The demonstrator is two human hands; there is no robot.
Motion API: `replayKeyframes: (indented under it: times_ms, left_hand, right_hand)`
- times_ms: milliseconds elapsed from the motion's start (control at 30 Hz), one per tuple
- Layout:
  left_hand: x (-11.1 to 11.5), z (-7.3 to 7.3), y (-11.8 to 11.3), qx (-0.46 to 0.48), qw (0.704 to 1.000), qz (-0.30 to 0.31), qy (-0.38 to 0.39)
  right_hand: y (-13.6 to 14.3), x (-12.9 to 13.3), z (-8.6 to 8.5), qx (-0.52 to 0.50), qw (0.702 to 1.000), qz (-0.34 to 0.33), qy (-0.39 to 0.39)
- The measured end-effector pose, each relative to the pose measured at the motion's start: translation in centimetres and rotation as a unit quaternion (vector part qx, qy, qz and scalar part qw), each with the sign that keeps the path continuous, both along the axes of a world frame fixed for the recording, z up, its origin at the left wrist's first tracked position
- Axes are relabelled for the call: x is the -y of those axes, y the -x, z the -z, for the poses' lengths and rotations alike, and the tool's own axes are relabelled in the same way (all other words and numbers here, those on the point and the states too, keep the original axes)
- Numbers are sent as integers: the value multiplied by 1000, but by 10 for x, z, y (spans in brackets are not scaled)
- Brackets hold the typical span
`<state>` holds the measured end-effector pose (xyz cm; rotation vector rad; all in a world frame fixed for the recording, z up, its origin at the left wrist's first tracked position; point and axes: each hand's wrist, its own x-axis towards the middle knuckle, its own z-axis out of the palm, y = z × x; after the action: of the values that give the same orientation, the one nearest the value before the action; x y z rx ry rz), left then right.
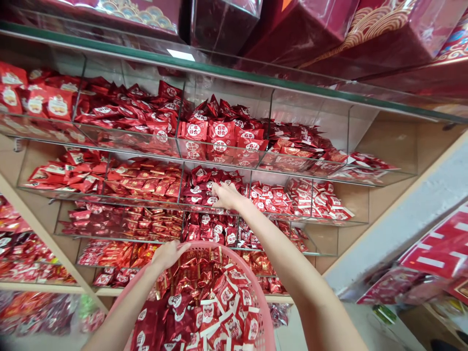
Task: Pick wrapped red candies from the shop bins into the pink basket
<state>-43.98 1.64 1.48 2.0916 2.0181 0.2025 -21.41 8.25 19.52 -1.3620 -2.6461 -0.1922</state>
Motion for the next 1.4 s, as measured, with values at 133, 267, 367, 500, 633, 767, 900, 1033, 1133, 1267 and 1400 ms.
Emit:
replayKeyframes:
  times_ms: [133,267,367,500,633,767,900,1033,1133,1267,1400]
  left_hand:
    - [-1,2,1,0,1000,2,0]
    - [-1,3,1,0,1000,-2,-1]
    - [-1,2,0,-1,1000,-2,2]
    - [-2,1,0,-9,1000,-2,6]
    - [-4,3,0,-14,1000,-2,10]
    - [-4,4,-1,-11,1000,-9,14]
    - [-3,2,-2,-5,1000,-8,19]
    - [-2,0,-2,2,1000,-9,16]
    - [-2,2,-1,1,1000,-5,9]
    - [-3,6,0,1,1000,0,-5]
    - [-3,7,-1,-8,1000,-2,-8]
  right_hand:
    - [2,-1,-4,13,1000,8,6]
    - [0,3,-10,13,1000,27,6]
    - [-6,6,-14,2,1000,18,-8]
    - [-14,17,-23,-53,998,2,-19]
    - [-10,51,-30,-121,992,-20,-4]
    - [8,103,-2,-132,984,-107,46]
    - [28,147,71,-88,975,-139,151]
    - [36,169,137,-38,964,-172,197]
    - [39,178,161,-17,959,-191,209]
    - [48,187,174,36,962,-201,179]
    - [55,190,187,86,976,-170,105]
